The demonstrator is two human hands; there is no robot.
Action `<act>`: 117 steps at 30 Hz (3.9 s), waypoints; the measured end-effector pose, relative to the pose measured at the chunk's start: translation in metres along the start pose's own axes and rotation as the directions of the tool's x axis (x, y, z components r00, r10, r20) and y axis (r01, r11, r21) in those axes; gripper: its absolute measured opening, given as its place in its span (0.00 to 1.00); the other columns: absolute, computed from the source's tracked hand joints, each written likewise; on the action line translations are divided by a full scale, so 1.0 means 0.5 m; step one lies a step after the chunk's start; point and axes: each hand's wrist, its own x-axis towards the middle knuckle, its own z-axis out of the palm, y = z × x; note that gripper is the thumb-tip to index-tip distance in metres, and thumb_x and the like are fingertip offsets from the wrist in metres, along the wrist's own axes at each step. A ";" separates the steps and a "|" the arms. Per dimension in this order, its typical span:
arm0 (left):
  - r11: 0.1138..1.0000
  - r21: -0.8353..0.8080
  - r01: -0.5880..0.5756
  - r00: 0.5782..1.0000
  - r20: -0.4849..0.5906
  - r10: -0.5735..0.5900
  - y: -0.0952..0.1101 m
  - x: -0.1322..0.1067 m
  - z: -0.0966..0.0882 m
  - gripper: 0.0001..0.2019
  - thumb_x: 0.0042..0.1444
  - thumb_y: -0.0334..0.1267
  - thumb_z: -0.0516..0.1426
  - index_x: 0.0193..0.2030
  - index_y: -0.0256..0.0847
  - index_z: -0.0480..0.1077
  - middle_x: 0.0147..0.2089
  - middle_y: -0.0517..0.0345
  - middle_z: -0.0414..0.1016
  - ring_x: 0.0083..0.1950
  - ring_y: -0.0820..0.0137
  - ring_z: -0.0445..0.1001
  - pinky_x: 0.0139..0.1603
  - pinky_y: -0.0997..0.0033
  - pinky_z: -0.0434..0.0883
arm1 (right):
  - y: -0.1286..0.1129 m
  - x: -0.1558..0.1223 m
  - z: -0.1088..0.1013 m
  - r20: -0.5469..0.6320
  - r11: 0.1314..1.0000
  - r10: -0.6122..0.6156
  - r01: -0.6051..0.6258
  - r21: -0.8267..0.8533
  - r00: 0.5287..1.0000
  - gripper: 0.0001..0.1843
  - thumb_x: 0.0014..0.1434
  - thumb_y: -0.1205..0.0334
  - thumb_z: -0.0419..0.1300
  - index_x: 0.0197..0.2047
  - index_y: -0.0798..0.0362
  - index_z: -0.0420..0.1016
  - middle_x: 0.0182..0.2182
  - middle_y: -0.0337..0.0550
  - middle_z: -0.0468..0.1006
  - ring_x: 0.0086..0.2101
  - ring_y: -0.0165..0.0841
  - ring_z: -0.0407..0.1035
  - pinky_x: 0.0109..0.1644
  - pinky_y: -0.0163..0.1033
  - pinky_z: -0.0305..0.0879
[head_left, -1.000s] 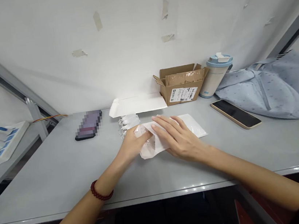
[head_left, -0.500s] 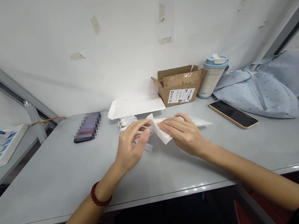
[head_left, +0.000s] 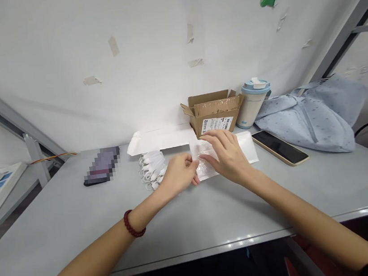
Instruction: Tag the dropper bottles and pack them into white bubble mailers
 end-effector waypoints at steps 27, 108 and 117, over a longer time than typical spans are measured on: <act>0.375 0.927 -0.002 0.951 -0.114 0.287 -0.029 0.140 -0.061 0.15 0.55 0.21 0.45 0.37 0.29 0.72 0.39 0.39 0.72 0.38 0.56 0.74 0.33 0.64 0.67 | 0.039 -0.031 0.054 0.566 1.000 0.009 -0.002 -0.013 0.824 0.12 0.58 0.67 0.59 0.47 0.56 0.72 0.42 0.52 0.73 0.42 0.40 0.67 0.43 0.44 0.68; 0.990 0.144 -0.012 0.994 -0.102 0.027 -0.057 -0.027 -0.148 0.16 0.53 0.47 0.56 0.23 0.37 0.71 0.18 0.60 0.68 0.21 0.75 0.64 0.20 0.77 0.57 | 0.011 -0.018 0.018 0.191 0.994 -0.093 0.079 0.078 0.977 0.29 0.51 0.66 0.61 0.56 0.50 0.59 0.51 0.55 0.63 0.50 0.47 0.59 0.51 0.52 0.57; 0.921 0.374 0.104 0.989 0.059 -0.136 -0.075 -0.038 -0.215 0.11 0.46 0.45 0.59 0.27 0.40 0.74 0.24 0.59 0.72 0.26 0.72 0.67 0.26 0.75 0.63 | 0.026 -0.021 0.024 0.174 0.995 -0.055 0.040 0.087 0.983 0.24 0.53 0.68 0.59 0.53 0.52 0.63 0.47 0.53 0.67 0.48 0.45 0.61 0.49 0.49 0.59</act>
